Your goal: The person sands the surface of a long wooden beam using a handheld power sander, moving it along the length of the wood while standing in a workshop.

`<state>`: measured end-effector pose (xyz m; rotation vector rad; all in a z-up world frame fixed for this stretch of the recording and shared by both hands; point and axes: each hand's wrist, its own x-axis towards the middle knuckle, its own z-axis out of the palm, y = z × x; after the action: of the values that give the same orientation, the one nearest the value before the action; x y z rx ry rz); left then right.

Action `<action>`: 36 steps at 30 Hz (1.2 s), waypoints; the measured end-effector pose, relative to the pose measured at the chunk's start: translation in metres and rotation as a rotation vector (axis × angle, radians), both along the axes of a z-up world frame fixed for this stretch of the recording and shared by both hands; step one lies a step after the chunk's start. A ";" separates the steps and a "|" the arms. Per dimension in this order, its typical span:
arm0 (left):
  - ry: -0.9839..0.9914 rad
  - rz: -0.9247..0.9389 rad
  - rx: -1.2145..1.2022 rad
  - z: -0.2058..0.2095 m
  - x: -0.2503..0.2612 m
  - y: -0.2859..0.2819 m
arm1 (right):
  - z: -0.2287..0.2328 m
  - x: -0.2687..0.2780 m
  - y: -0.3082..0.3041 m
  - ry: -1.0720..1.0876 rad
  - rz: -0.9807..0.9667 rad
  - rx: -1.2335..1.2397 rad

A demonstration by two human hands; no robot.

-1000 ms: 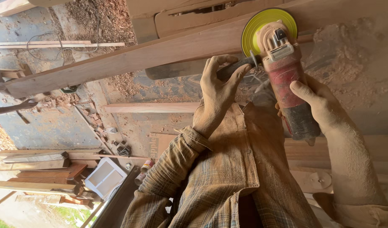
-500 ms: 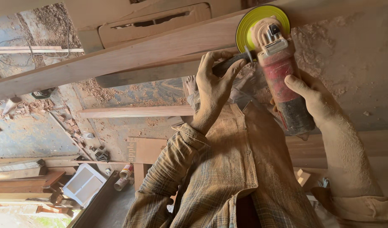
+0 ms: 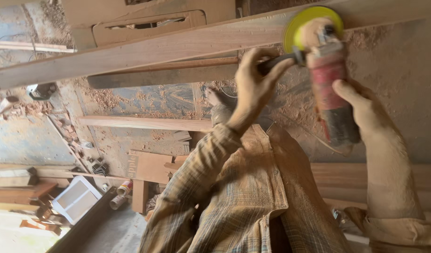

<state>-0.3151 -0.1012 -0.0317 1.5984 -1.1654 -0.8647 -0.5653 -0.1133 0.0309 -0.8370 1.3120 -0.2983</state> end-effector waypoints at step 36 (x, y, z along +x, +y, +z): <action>0.392 0.448 0.348 0.104 0.156 0.163 | -0.040 0.380 0.060 -0.591 0.240 -0.102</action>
<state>-0.1588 0.0615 0.0727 1.7675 -0.3709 -1.0521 -0.1854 -0.0535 -0.0089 -0.8949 0.6438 -0.3875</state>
